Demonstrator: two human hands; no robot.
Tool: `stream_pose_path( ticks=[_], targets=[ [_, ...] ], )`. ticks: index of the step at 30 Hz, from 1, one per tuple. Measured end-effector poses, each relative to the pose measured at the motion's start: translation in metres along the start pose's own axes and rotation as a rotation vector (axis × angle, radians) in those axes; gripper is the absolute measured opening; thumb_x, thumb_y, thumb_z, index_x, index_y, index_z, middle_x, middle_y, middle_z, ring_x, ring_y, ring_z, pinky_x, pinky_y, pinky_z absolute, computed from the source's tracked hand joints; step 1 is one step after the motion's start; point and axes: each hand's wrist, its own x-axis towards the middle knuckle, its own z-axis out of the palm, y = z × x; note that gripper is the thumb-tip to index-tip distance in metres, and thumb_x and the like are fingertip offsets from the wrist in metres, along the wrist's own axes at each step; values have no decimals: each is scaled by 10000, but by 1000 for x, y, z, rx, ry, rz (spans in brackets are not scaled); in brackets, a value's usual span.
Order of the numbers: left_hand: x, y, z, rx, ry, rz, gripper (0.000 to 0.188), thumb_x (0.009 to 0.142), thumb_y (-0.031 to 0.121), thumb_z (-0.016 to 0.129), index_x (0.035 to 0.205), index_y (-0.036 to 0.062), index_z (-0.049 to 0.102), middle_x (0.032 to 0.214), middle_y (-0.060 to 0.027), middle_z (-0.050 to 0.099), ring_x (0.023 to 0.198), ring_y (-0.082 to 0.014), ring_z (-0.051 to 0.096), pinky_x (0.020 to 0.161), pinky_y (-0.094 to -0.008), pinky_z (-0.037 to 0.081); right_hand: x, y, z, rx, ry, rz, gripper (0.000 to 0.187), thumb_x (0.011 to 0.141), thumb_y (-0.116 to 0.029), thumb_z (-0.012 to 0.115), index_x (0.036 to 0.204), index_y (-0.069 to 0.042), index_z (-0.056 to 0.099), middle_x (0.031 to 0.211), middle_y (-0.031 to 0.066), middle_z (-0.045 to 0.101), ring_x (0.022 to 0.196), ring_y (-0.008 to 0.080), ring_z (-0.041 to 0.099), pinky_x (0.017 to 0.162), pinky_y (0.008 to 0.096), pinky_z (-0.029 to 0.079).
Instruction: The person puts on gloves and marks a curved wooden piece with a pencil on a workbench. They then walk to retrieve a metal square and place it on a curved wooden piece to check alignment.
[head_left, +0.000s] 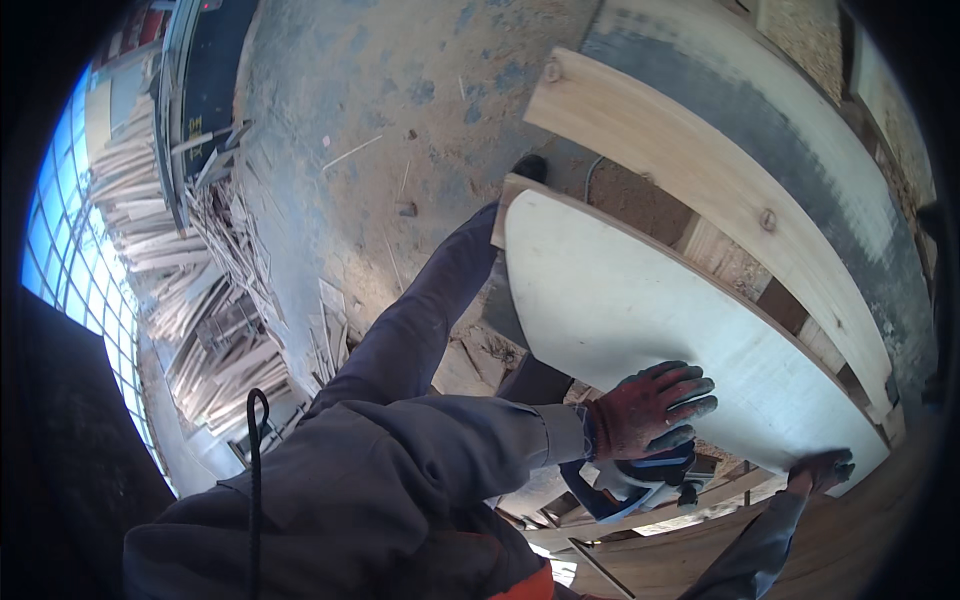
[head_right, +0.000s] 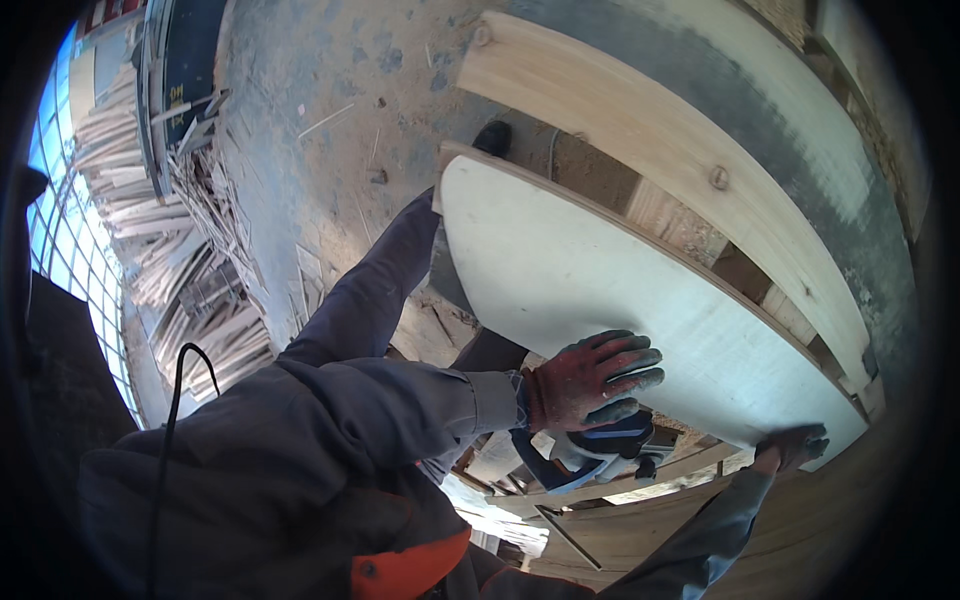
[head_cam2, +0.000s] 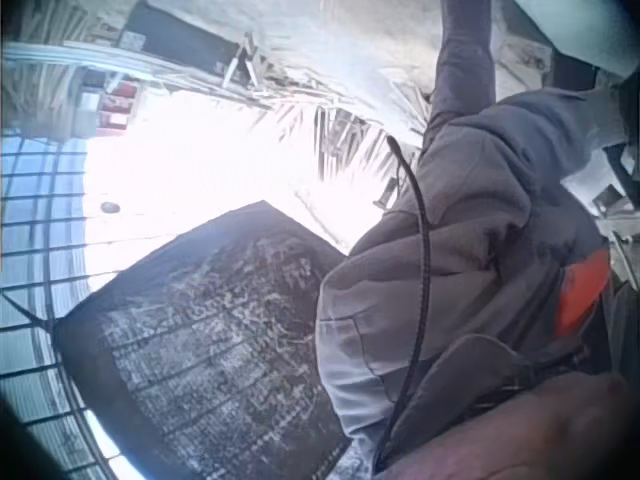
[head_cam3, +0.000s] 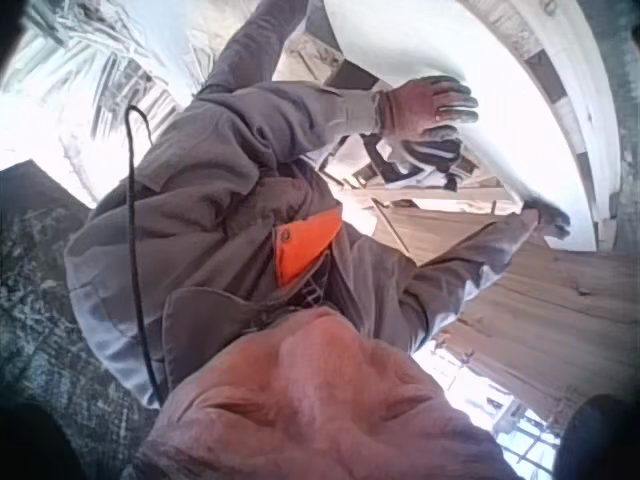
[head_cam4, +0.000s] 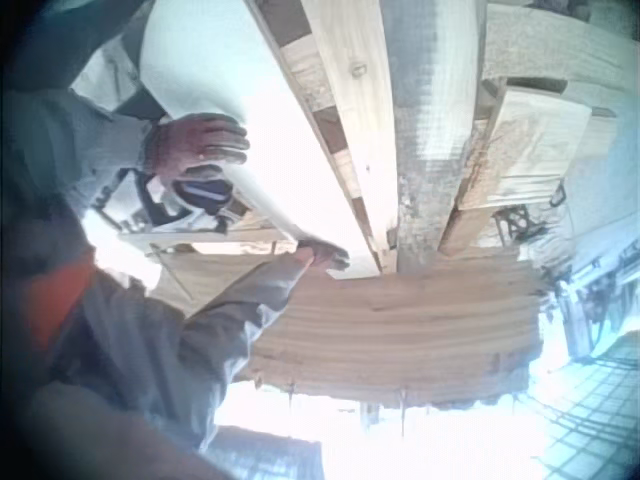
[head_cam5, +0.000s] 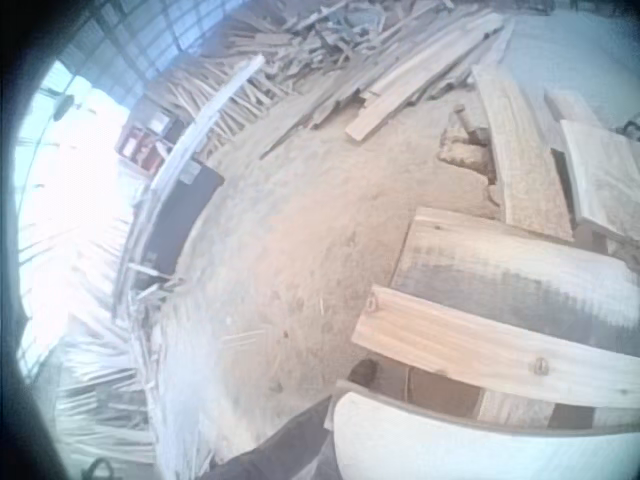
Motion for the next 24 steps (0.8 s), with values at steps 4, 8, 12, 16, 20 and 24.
stream_pose_path(
  ticks=[4, 8, 12, 16, 20, 24],
  targets=[
    [-61, -16, -26, -107, 34, -32, 437, 936, 285, 723, 1309, 79, 624, 1424, -140, 557, 1328, -341, 545, 1152, -482, 459, -48, -38, -14, -193, -54, 76, 636, 1063, -450, 559, 1537, -41, 449, 1531, 181, 532, 1301, 347, 608, 1098, 429, 505],
    [-108, -25, -33, -157, -29, -65, 477, 936, 290, 699, 1353, 80, 601, 1384, -140, 552, 1276, -329, 561, 1093, -468, 483, -135, -57, -1, 26, -130, -161, 598, 1080, -380, 565, 1546, -28, 436, 1590, 194, 463, 1420, 335, 508, 1145, 424, 455],
    [-153, -42, -46, -184, -174, -141, 555, 865, 314, 769, 1342, 78, 612, 1372, -132, 563, 1290, -336, 556, 1081, -454, 489, -223, -74, 14, -177, -184, -434, 569, 1087, -272, 588, 1547, 9, 405, 1591, 243, 429, 1428, 329, 484, 1161, 399, 423],
    [-181, -66, -58, -166, -295, -200, 617, 841, 330, 789, 1379, 95, 597, 1416, -126, 553, 1314, -326, 544, 1110, -452, 473, -284, -78, 14, -40, -294, -428, 606, 1076, -266, 614, 1562, 2, 368, 1581, 228, 423, 1431, 319, 464, 1156, 398, 429],
    [-197, -79, -77, -140, -190, -210, 587, 831, 317, 791, 1361, 126, 625, 1372, -94, 588, 1270, -302, 579, 1060, -435, 510, -310, -84, -4, -12, -269, -151, 628, 1051, -298, 653, 1555, -40, 383, 1595, 206, 407, 1432, 317, 457, 1161, 421, 423],
    [-202, -97, -116, -165, 249, -183, 551, 831, 269, 796, 1346, 156, 636, 1331, -67, 631, 1194, -289, 637, 999, -419, 548, -314, -91, -27, 134, -234, 300, 701, 1012, -373, 676, 1568, -91, 355, 1633, 161, 368, 1454, 318, 433, 1167, 469, 420]
  ],
)
